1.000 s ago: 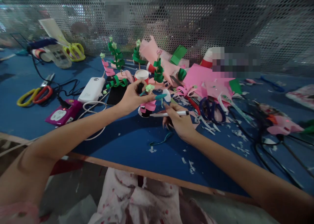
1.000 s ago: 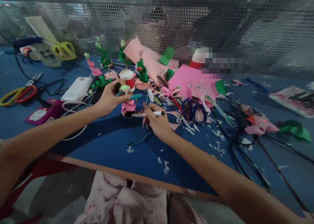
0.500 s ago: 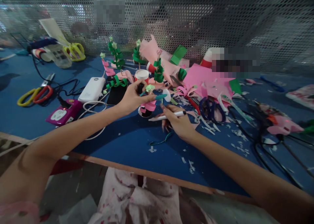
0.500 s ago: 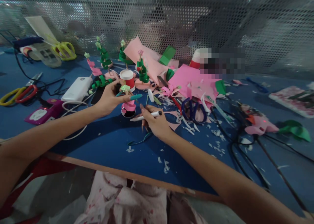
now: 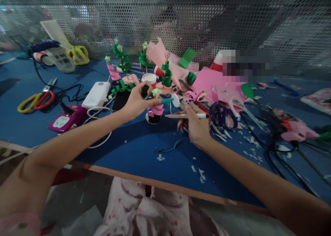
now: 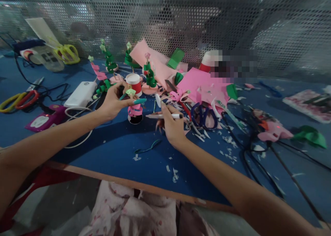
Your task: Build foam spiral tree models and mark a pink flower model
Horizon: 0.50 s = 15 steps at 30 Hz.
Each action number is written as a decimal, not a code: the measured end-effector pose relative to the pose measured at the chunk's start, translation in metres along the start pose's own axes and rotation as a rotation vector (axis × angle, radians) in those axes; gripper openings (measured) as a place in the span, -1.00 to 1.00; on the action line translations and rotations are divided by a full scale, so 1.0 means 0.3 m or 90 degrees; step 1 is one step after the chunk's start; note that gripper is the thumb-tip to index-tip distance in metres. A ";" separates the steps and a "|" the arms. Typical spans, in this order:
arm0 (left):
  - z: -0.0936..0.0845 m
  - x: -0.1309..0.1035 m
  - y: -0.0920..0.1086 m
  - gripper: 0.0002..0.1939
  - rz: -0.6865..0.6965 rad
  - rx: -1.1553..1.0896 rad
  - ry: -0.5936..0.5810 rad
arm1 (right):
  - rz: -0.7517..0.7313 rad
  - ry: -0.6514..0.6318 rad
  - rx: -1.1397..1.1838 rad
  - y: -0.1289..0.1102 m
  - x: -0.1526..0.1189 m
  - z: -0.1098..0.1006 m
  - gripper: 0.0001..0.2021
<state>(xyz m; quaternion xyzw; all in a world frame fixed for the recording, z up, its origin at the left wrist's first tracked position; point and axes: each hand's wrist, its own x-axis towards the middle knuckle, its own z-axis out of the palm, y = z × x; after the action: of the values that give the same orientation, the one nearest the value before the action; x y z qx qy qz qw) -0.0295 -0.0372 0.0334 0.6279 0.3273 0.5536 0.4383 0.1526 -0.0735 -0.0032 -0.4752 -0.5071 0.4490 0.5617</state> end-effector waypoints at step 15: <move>0.011 -0.005 0.014 -0.50 -0.007 -0.024 -0.085 | -0.015 -0.087 -0.092 -0.049 -0.006 -0.013 -0.56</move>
<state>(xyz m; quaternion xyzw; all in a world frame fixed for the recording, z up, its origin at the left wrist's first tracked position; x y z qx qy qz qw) -0.0269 -0.0410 0.0367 0.6532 0.2902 0.5142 0.4741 0.1567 -0.0778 0.0109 -0.4765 -0.5808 0.4362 0.4954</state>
